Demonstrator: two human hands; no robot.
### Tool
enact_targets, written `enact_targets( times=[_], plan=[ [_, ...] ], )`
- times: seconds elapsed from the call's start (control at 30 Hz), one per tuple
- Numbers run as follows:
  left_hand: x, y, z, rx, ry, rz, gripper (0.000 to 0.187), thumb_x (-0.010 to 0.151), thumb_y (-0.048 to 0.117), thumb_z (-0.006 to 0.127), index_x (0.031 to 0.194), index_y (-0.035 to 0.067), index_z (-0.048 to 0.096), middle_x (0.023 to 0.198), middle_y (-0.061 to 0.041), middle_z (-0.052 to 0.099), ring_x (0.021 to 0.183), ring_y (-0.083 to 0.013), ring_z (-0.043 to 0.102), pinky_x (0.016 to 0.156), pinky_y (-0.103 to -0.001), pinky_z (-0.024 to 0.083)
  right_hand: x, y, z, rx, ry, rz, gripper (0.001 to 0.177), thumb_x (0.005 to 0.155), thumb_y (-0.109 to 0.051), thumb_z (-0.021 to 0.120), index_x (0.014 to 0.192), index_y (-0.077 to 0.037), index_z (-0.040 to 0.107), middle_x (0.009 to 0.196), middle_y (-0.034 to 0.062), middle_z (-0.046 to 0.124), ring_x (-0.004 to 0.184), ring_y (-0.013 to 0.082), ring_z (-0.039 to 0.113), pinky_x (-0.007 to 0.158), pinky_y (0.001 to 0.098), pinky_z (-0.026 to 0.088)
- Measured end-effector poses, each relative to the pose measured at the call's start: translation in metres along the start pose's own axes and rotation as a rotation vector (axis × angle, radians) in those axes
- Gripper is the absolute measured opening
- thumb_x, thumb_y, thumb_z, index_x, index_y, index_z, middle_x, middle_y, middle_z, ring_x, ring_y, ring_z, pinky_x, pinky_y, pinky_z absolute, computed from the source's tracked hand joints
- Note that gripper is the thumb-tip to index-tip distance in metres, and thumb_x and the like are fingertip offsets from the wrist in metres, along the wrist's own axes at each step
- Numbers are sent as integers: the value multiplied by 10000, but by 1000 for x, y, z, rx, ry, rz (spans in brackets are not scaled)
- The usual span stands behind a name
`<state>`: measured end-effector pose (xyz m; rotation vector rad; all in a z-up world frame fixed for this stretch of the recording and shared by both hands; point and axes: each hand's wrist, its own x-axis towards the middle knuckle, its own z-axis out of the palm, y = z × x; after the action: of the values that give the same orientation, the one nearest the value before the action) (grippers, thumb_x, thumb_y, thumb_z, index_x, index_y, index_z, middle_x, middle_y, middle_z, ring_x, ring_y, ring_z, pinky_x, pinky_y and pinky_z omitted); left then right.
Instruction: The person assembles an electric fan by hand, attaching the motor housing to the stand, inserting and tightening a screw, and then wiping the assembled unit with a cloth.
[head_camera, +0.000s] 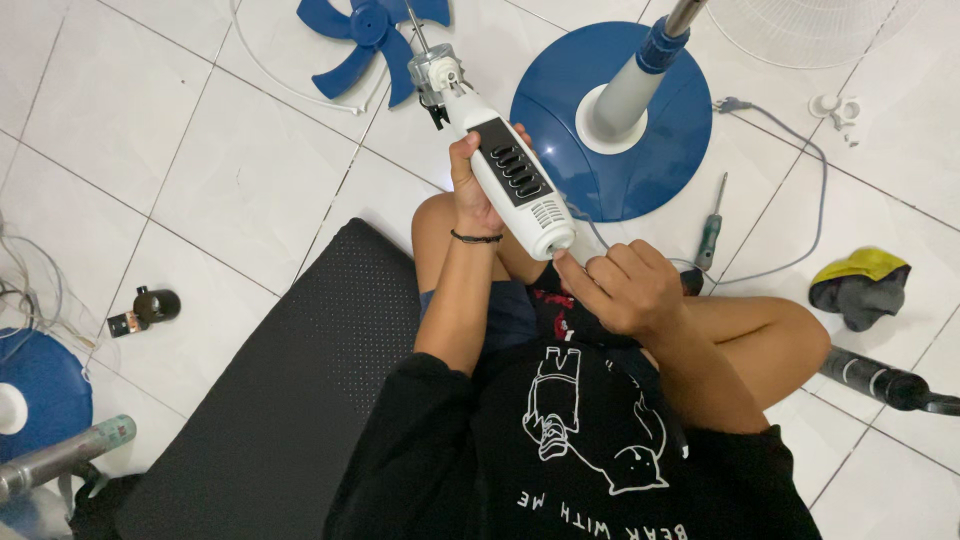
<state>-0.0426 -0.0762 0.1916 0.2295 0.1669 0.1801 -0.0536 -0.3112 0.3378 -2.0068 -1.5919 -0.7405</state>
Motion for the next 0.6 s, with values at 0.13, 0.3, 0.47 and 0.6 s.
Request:
enact_targets(
  times=[0.13, 0.3, 0.47, 0.6],
  plan=[
    [2, -1, 0, 19, 31, 8, 537, 911, 387, 691, 1173, -78, 627, 1091, -201, 690, 986, -273, 723, 860, -404, 637, 11, 1, -18, -65, -163, -12, 276, 836, -181, 789, 1080, -51, 783, 701, 5, 440, 653, 158, 493, 578, 308, 383],
    [-1, 4, 7, 43, -1, 7, 542, 907, 392, 700, 1170, -75, 623, 1084, -190, 692, 980, -268, 730, 845, -406, 642, 25, 18, -28, 172, -240, 0, 279, 777, -179, 815, 1028, -70, 761, 738, 9, 506, 686, 179, 537, 613, 326, 424],
    [-2, 6, 16, -2, 23, -8, 551, 904, 400, 691, 1174, -74, 615, 1090, -186, 691, 980, -256, 730, 840, -388, 641, 28, 24, -23, 288, -212, 41, 261, 757, -109, 865, 998, -87, 766, 715, 0, 515, 651, 159, 525, 579, 319, 417],
    [-2, 9, 19, 67, -34, 28, 571, 900, 404, 690, 1173, -92, 617, 1052, -204, 682, 933, -256, 723, 819, -368, 637, 24, 25, -18, 332, -181, 50, 270, 763, -98, 873, 1009, -83, 763, 731, 4, 546, 650, 158, 530, 569, 319, 418]
  ],
)
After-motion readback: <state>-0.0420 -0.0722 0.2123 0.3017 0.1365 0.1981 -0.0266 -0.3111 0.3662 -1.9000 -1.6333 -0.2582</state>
